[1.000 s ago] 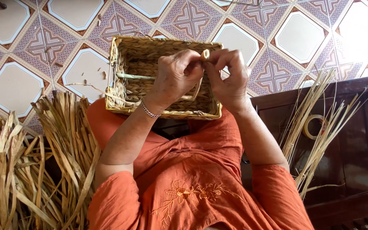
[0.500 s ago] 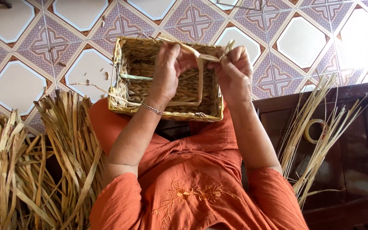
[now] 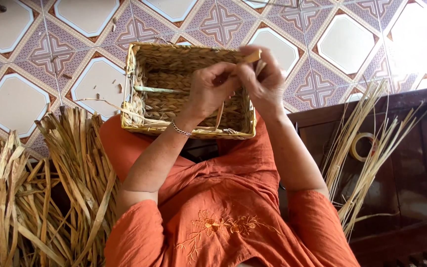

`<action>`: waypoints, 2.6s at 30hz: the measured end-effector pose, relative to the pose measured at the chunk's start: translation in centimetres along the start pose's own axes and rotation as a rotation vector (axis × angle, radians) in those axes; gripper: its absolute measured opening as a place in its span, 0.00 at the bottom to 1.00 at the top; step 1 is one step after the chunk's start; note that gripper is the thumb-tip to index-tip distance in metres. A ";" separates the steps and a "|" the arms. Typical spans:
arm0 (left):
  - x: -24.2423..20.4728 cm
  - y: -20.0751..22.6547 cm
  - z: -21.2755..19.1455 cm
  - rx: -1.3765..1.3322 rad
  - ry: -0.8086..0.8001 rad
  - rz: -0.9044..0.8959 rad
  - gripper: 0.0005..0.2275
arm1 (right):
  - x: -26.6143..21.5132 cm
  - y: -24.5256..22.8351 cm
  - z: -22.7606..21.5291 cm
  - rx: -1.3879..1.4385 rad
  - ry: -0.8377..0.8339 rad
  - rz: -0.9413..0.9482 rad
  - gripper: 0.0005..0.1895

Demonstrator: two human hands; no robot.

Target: The person weaves dried plant fibers into a basket by hand, threading long strips through the structure and tightening them. They use shears to trim excess fiber ends and continue integrating new strips into the basket's rim.

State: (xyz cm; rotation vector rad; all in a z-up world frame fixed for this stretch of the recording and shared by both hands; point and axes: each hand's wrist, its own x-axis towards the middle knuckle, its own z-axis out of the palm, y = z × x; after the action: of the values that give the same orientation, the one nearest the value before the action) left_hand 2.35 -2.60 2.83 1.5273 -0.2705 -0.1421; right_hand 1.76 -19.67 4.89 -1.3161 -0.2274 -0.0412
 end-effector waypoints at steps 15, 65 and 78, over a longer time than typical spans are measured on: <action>-0.1 3.1 0.1 -0.661 -0.568 -0.273 0.11 | 5.5 -0.2 -7.9 -0.618 -0.045 -0.279 0.19; -2.1 2.4 -7.5 0.060 0.209 0.343 0.07 | -26.3 9.5 -19.4 -1.533 0.158 0.945 0.32; 0.1 -0.1 -8.6 0.028 0.245 0.344 0.12 | -30.7 10.6 -19.6 -1.468 0.223 1.012 0.45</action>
State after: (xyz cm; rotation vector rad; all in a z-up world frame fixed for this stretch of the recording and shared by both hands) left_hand 4.71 5.66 2.58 1.4864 -0.3350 0.3205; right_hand -23.81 -38.86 -15.57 -2.7109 0.8532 0.6062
